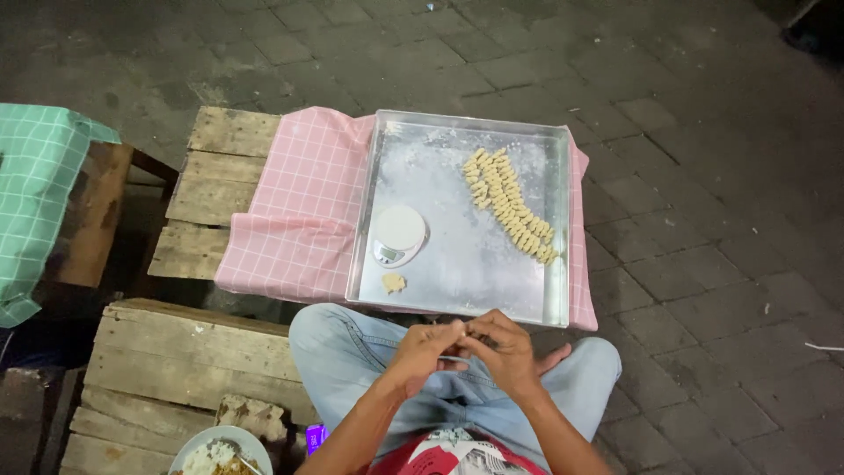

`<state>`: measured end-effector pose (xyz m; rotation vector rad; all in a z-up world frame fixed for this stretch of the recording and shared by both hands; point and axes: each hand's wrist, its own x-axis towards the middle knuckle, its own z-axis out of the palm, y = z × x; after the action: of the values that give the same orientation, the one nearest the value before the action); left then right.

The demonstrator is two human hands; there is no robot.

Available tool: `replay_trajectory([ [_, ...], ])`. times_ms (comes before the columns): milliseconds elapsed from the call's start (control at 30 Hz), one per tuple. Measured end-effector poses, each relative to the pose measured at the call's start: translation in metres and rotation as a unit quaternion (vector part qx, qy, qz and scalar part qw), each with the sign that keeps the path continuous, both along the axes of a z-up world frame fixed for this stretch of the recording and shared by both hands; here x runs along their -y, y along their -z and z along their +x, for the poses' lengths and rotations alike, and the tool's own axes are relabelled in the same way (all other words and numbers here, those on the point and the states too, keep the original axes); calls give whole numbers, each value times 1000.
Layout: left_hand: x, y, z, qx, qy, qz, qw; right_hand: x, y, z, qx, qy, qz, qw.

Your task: Portioning dough using a digital scale and hand-shaping it into twisted sticks on a metal tray.

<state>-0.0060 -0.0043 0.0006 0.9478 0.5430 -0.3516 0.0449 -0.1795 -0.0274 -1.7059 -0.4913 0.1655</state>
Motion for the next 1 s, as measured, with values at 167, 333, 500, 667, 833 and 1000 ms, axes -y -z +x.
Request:
replay_trajectory([
  [167, 3, 23, 2, 14, -40, -62, 997, -4, -18, 12, 100, -4, -58, 993],
  [333, 44, 30, -2, 51, -55, -7, 997, -19, -49, 23, 103, 19, -42, 994],
  [500, 51, 26, 13, 148, -105, -118, 976, -48, -15, 13, 192, 21, -135, 972],
  [667, 54, 9, 7, -13, -140, -128, 982, -58, -33, 12, 198, -19, -103, 975],
  [833, 27, -24, 37, 135, -124, -194, 964, -79, -35, -12, 274, -56, 8, 960],
  [1000, 40, -65, 23, -21, -159, 6, 987, -66, -2, 29, 257, -23, -49, 965],
])
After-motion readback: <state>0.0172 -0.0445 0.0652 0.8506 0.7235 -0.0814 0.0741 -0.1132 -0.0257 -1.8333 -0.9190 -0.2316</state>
